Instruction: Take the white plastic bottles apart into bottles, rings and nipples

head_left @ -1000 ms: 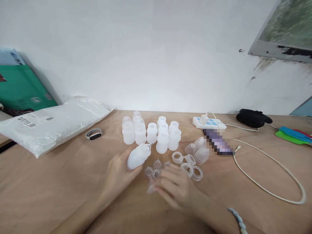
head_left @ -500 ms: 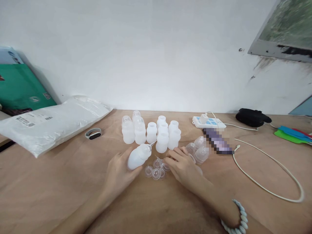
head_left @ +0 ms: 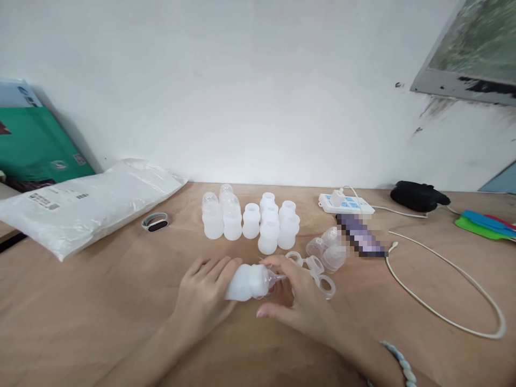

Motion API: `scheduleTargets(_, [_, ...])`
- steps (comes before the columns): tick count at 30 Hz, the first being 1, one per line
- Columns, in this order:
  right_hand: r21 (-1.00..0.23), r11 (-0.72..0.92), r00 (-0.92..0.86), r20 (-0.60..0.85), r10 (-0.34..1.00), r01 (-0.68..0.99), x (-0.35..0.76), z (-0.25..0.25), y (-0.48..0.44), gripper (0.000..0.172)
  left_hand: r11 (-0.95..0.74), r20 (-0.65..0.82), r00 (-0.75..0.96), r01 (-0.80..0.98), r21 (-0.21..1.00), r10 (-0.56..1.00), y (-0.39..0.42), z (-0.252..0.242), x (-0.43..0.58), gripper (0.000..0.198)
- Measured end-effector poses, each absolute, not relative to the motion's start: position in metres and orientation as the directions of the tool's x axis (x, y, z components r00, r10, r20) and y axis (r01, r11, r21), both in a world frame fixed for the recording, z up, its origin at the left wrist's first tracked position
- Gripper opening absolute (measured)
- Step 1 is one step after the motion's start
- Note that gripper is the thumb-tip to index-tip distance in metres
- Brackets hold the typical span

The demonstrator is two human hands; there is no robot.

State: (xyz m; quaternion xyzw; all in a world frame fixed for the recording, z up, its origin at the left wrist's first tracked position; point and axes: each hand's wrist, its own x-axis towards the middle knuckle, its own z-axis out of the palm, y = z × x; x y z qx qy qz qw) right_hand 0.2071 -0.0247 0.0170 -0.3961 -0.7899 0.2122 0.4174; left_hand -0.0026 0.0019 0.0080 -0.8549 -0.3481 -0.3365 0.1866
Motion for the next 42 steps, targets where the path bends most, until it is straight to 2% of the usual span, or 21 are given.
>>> scheduleTargets(3, [-0.771,0.504,-0.32,0.4,0.859,0.389,0.203,0.018,-0.029,0.037,-0.701,0.729,0.576,0.688,-0.187,0.371,-0.002,0.011,0.001,0.017])
scheduleTargets(6, [-0.788,0.474,-0.336,0.357,0.872,0.392,0.203,0.019,-0.029,0.032,-0.738,0.713,0.572,0.665,-0.114,0.405,-0.003,0.014,0.003,0.016])
scheduleTargets(11, [-0.717,0.539,-0.392,0.386,0.835,0.441,0.208,0.022,-0.026,0.038,-0.775,0.674,0.564,0.632,0.02,0.477,-0.001,0.016,0.002,0.01])
scheduleTargets(13, [-0.626,0.633,-0.438,0.462,0.771,0.455,0.21,0.022,-0.024,0.038,-0.786,0.643,0.575,0.614,0.069,0.506,0.001,0.016,0.0,0.009])
scheduleTargets(16, [-0.368,0.808,-0.555,0.592,0.585,0.46,0.214,0.024,-0.02,0.027,-0.786,0.549,0.596,0.581,0.209,0.586,0.002,0.018,-0.002,0.005])
scheduleTargets(18, [-0.251,0.851,-0.611,0.606,0.51,0.462,0.217,0.025,-0.018,0.026,-0.766,0.509,0.592,0.589,0.257,0.625,0.002,0.018,-0.002,0.004])
scheduleTargets(20, [-0.272,0.826,-0.595,0.587,0.549,0.494,0.219,0.024,-0.017,0.035,-0.747,0.52,0.571,0.624,0.228,0.635,0.002,0.016,-0.003,0.005])
scheduleTargets(22, [-0.347,0.772,-0.548,0.555,0.627,0.532,0.22,0.021,-0.018,0.06,-0.743,0.565,0.559,0.651,0.156,0.608,0.003,0.014,-0.004,0.009])
scheduleTargets(23, [-0.379,0.747,-0.525,0.541,0.657,0.546,0.219,0.019,-0.018,0.065,-0.742,0.588,0.556,0.66,0.117,0.587,0.003,0.013,-0.004,0.011])
scheduleTargets(27, [-0.429,0.737,-0.482,0.564,0.671,0.523,0.217,0.016,-0.018,0.04,-0.739,0.637,0.562,0.673,0.018,0.528,0.006,0.011,-0.006,0.012])
scheduleTargets(31, [-0.404,0.738,-0.461,0.592,0.661,0.54,0.214,0.017,-0.019,0.064,-0.727,0.639,0.562,0.687,-0.006,0.526,0.007,0.012,-0.006,0.009])
scheduleTargets(32, [-0.405,0.726,-0.447,0.591,0.672,0.556,0.213,0.017,-0.019,0.065,-0.729,0.644,0.568,0.684,-0.022,0.513,0.007,0.012,-0.005,0.01])
scheduleTargets(36, [-0.373,0.735,-0.44,0.618,0.652,0.566,0.211,0.016,-0.02,0.04,-0.727,0.654,0.583,0.683,-0.074,0.482,0.007,0.011,-0.004,0.01])
scheduleTargets(40, [-0.34,0.725,-0.436,0.621,0.651,0.598,0.21,0.02,-0.022,0.056,-0.713,0.661,0.589,0.692,-0.114,0.465,0.007,0.01,-0.005,0.011])
scheduleTargets(42, [-0.344,0.721,-0.45,0.599,0.662,0.602,0.21,0.021,-0.022,0.048,-0.716,0.669,0.597,0.685,-0.138,0.442,0.007,0.01,-0.005,0.012])
